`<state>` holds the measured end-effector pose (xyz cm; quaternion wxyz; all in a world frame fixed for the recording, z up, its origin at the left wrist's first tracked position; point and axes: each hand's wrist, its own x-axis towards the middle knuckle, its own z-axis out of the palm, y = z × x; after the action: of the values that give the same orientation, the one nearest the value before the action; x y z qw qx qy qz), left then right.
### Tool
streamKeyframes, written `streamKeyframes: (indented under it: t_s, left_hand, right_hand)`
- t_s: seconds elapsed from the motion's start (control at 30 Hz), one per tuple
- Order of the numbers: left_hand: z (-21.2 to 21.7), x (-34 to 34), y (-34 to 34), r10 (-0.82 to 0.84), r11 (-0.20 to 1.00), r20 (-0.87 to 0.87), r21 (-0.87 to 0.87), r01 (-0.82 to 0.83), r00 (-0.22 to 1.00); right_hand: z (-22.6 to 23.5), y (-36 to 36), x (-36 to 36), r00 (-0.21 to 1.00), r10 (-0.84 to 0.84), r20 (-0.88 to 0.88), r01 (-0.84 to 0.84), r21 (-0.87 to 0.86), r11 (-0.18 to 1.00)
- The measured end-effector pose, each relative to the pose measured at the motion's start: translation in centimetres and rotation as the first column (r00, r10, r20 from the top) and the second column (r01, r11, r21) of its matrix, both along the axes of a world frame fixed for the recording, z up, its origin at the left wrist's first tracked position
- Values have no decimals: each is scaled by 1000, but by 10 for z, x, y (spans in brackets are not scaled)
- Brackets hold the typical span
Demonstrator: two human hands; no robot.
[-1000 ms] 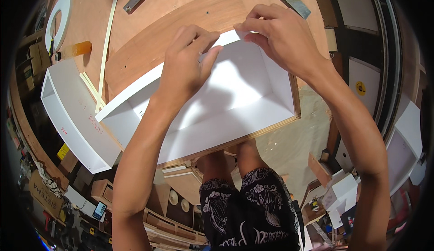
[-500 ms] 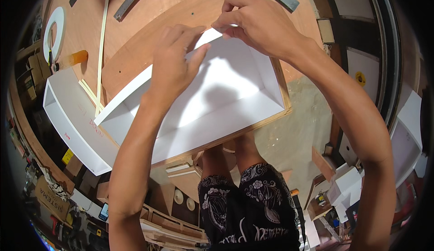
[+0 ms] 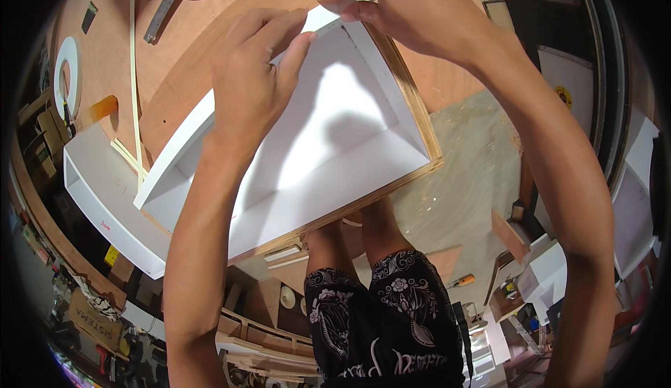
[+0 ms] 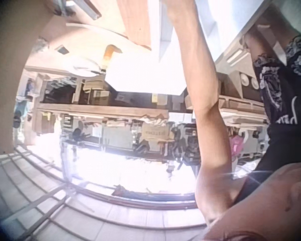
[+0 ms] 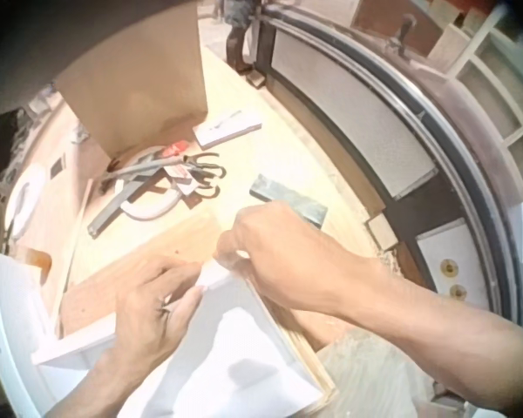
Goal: The person assembles a white wooden box by hammering nails into the corners using a hammer and a small block. They then apply white edge tape to the corners of the box.
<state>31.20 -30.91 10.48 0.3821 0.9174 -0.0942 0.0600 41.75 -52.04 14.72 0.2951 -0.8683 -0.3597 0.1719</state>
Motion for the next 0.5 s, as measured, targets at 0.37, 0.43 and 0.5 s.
streamKeyframes:
  t_s: [0.37,0.43,0.5]
  left_hand:
    - [1,17,-24,-2,1000,-20,13,2,1000]
    - [-2,16,-23,7,1000,-25,17,-6,1000]
    - [-2,17,-24,23,1000,-51,-4,-23,998]
  right_hand:
    - [32,-3,12,923,-239,-301,198,-162,967]
    - [41,3,9,921,-267,-285,223,-177,959]
    - [30,-9,0,957,-234,-172,225,-73,972]
